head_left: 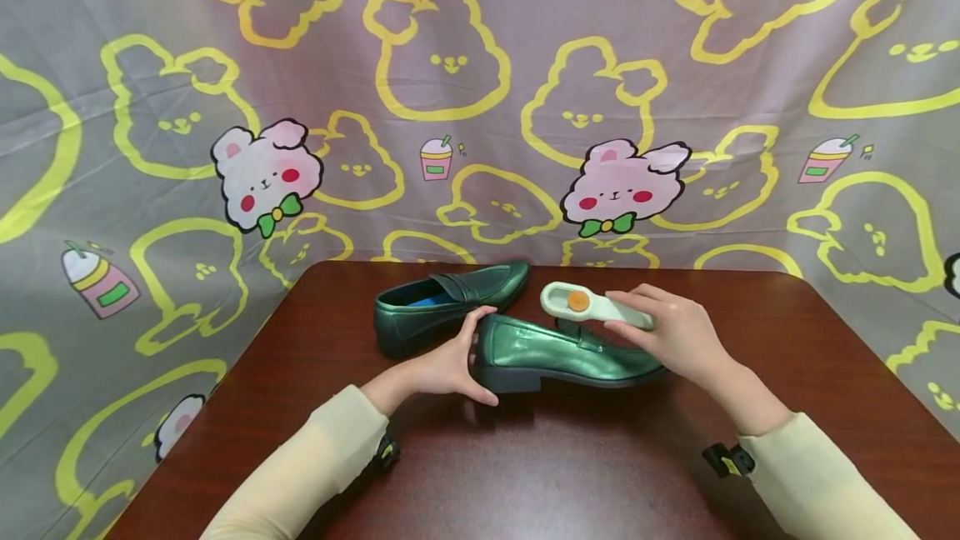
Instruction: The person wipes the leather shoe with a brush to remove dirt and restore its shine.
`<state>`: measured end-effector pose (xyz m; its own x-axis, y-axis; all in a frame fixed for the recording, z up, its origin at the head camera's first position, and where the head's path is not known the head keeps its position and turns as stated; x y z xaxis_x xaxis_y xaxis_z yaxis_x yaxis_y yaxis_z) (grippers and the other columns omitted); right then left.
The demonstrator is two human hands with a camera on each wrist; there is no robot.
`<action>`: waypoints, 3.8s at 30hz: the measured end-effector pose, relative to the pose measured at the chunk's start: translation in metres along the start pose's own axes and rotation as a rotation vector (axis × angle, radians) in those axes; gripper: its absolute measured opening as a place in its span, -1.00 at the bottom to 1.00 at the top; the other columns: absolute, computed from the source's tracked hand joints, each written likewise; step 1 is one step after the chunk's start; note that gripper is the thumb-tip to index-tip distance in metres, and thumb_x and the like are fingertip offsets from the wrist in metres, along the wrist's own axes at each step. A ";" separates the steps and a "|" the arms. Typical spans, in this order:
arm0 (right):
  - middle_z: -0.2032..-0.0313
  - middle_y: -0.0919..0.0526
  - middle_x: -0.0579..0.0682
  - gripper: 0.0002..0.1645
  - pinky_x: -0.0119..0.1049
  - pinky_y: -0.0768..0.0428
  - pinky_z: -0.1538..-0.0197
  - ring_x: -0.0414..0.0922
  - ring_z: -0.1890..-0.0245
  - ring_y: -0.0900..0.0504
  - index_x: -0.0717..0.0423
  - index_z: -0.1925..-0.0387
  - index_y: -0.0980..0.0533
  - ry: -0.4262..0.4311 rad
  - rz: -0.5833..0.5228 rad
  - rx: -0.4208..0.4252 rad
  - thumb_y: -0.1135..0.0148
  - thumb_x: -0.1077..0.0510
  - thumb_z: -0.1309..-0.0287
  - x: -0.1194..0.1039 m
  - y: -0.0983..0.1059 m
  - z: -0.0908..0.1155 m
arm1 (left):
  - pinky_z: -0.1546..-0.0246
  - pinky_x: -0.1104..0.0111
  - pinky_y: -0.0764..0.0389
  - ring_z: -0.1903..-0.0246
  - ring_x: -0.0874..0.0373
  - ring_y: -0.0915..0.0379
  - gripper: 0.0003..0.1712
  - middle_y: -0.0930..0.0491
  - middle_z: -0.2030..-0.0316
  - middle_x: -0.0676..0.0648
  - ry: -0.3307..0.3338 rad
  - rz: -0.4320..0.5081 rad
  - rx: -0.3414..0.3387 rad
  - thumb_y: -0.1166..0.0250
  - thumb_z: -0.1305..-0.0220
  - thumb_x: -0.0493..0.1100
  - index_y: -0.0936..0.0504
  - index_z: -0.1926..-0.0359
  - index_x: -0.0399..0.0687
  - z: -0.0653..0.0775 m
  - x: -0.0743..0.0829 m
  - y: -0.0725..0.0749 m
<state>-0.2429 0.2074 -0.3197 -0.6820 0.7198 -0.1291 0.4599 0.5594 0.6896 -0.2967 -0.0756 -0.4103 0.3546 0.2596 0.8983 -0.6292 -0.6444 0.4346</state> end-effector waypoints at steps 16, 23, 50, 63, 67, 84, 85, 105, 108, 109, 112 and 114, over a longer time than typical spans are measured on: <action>0.31 -0.59 -0.26 -0.52 -0.52 -0.40 0.43 -0.36 0.46 -0.48 0.00 0.08 -0.67 0.123 -0.094 -0.045 -0.56 0.01 0.11 -0.019 -0.005 0.014 | -0.15 0.21 -0.36 -0.18 0.03 -0.27 0.41 -0.18 -0.24 -0.20 -0.016 -0.070 0.005 -0.59 0.10 -0.25 0.31 -0.48 0.11 0.002 0.000 0.001; 0.39 -0.55 -0.26 -0.51 -0.38 -0.36 0.50 -0.34 0.51 -0.38 0.04 0.08 -0.68 -0.070 0.020 -0.036 -0.57 0.09 0.16 0.014 0.004 0.015 | -0.13 0.24 -0.39 -0.15 0.03 -0.31 0.35 -0.19 -0.22 -0.19 -0.009 -0.059 -0.001 -0.58 0.08 -0.27 0.25 -0.45 0.21 0.001 0.001 0.000; 0.38 -0.56 -0.24 -0.47 -0.50 -0.29 0.48 -0.35 0.50 -0.38 0.07 0.11 -0.69 -0.037 0.018 0.062 -0.43 -0.21 -0.01 0.025 0.029 0.032 | -0.22 0.14 -0.30 -0.18 0.00 -0.26 0.33 -0.14 -0.25 -0.16 0.033 -0.035 -0.024 -0.58 0.09 -0.30 0.24 -0.43 0.21 0.001 0.003 0.000; 0.27 -0.59 -0.24 -0.59 -0.61 -0.37 0.46 -0.41 0.47 -0.45 -0.03 0.06 -0.67 0.246 -0.133 -0.107 -0.39 -0.13 -0.11 -0.031 0.008 0.038 | -0.15 0.24 -0.38 -0.16 0.02 -0.27 0.32 -0.16 -0.23 -0.17 0.038 -0.031 -0.021 -0.57 0.08 -0.32 0.23 -0.42 0.24 0.000 0.004 0.001; 0.27 -0.58 -0.28 -0.54 -0.57 -0.40 0.43 -0.42 0.45 -0.45 -0.03 0.05 -0.67 0.158 -0.092 -0.090 -0.50 -0.06 0.03 -0.012 0.014 0.037 | -0.18 0.21 -0.34 -0.17 0.05 -0.26 0.31 -0.15 -0.24 -0.13 0.046 -0.045 -0.023 -0.56 0.08 -0.33 0.23 -0.41 0.29 0.000 0.002 0.001; 0.26 -0.58 -0.29 -0.56 -0.59 -0.39 0.42 -0.44 0.45 -0.44 -0.03 0.04 -0.67 0.111 -0.145 -0.063 -0.47 -0.07 -0.03 -0.010 0.027 0.041 | -0.16 0.21 -0.36 -0.16 0.02 -0.28 0.32 -0.19 -0.22 -0.17 0.041 -0.068 -0.013 -0.58 0.08 -0.28 0.24 -0.44 0.16 -0.001 0.005 0.003; 0.26 -0.58 -0.28 -0.57 -0.60 -0.39 0.43 -0.45 0.45 -0.44 -0.03 0.04 -0.67 0.132 -0.166 -0.080 -0.44 -0.09 -0.06 -0.015 0.024 0.042 | -0.15 0.21 -0.36 -0.16 0.01 -0.27 0.32 -0.18 -0.22 -0.17 0.043 -0.057 -0.012 -0.57 0.08 -0.28 0.24 -0.44 0.16 -0.001 0.005 0.003; 0.32 -0.56 -0.34 -0.37 -0.56 -0.32 0.43 -0.41 0.45 -0.40 -0.03 0.08 -0.69 -0.029 -0.056 -0.006 -0.64 0.24 0.38 0.019 0.037 0.037 | -0.19 0.19 -0.32 -0.18 0.02 -0.26 0.31 -0.17 -0.24 -0.16 0.047 -0.074 -0.023 -0.56 0.07 -0.30 0.25 -0.44 0.13 0.001 0.007 0.003; 0.27 -0.56 -0.38 -0.41 -0.59 -0.35 0.41 -0.44 0.42 -0.42 -0.09 0.05 -0.67 0.045 -0.116 -0.055 -0.62 0.16 0.28 0.004 0.031 0.038 | -0.19 0.19 -0.33 -0.18 0.03 -0.26 0.31 -0.18 -0.24 -0.15 0.047 -0.077 -0.022 -0.57 0.07 -0.30 0.24 -0.43 0.18 0.000 0.007 0.004; 0.26 -0.56 -0.38 -0.43 -0.59 -0.36 0.41 -0.45 0.42 -0.43 -0.09 0.05 -0.67 0.073 -0.136 -0.071 -0.60 0.15 0.24 -0.001 0.029 0.038 | -0.19 0.19 -0.33 -0.18 0.04 -0.26 0.31 -0.18 -0.24 -0.14 0.048 -0.080 -0.021 -0.57 0.08 -0.30 0.24 -0.42 0.20 -0.001 0.006 0.004; 0.24 -0.56 -0.38 -0.46 -0.61 -0.37 0.41 -0.47 0.43 -0.44 -0.11 0.04 -0.67 0.119 -0.181 -0.124 -0.59 0.12 0.19 -0.012 0.022 0.038 | -0.18 0.20 -0.33 -0.17 0.05 -0.26 0.32 -0.18 -0.23 -0.12 0.048 -0.097 -0.017 -0.58 0.08 -0.27 0.24 -0.43 0.20 -0.001 0.005 0.004; 0.25 -0.56 -0.37 -0.45 -0.61 -0.37 0.41 -0.46 0.43 -0.45 -0.10 0.05 -0.67 0.120 -0.188 -0.143 -0.60 0.13 0.20 -0.013 0.019 0.037 | -0.16 0.22 -0.34 -0.16 0.05 -0.27 0.32 -0.19 -0.22 -0.12 0.045 -0.105 -0.018 -0.58 0.08 -0.26 0.24 -0.43 0.19 -0.002 0.005 0.004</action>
<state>-0.2042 0.2243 -0.3316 -0.8145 0.5499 -0.1850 0.2394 0.6090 0.7561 -0.2990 -0.0758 -0.4040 0.3879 0.3577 0.8494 -0.6025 -0.5991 0.5274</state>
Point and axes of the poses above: each hand's wrist, its own z-axis away from the middle knuckle, its own y-axis out of the back of the hand, x = y × z, the point moved 5 cm from there along -z, towards the middle knuckle
